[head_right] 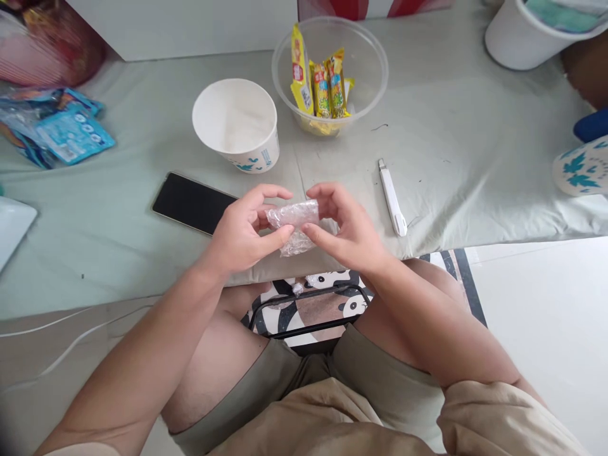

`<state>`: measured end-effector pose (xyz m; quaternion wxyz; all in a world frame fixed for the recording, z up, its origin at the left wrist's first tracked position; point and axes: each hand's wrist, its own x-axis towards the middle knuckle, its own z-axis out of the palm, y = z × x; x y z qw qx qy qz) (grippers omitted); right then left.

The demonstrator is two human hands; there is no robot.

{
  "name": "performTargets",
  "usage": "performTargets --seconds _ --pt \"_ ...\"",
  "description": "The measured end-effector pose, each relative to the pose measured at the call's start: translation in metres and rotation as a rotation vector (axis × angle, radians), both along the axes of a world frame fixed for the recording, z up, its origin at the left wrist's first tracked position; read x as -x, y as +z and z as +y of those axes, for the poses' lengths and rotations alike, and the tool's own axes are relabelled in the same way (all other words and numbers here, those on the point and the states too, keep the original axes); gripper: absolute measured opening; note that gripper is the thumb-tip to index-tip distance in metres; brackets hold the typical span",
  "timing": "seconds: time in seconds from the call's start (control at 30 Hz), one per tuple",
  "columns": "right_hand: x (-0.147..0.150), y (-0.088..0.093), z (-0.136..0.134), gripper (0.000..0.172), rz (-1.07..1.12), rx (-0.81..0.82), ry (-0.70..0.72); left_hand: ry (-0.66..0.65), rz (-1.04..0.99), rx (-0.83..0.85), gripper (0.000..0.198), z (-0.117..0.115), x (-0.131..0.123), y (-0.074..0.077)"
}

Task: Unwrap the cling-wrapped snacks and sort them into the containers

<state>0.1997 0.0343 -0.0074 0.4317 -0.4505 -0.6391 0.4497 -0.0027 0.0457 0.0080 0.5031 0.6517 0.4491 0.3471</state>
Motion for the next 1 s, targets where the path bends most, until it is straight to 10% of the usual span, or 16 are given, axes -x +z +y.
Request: performTargets --seconds 0.2,0.33,0.53,0.77,1.0 --pt "-0.007 -0.003 0.011 0.018 0.078 -0.106 -0.267 0.250 -0.066 -0.209 0.010 0.009 0.013 0.003" --pt "-0.004 0.026 0.043 0.015 -0.006 -0.234 -0.357 0.474 -0.049 -0.349 0.024 0.020 0.031 0.009" --pt "0.056 0.088 0.130 0.041 -0.475 -0.339 -0.097 0.724 -0.112 -0.407 0.024 0.035 0.063 0.013" --pt "0.097 0.052 0.195 0.007 -1.205 -0.548 0.281 0.838 -0.170 -0.405 0.032 0.035 0.084 0.018" --pt "0.127 0.064 0.194 0.041 -1.473 -0.234 0.295 0.837 -0.335 -0.487 0.036 0.039 0.090 0.015"
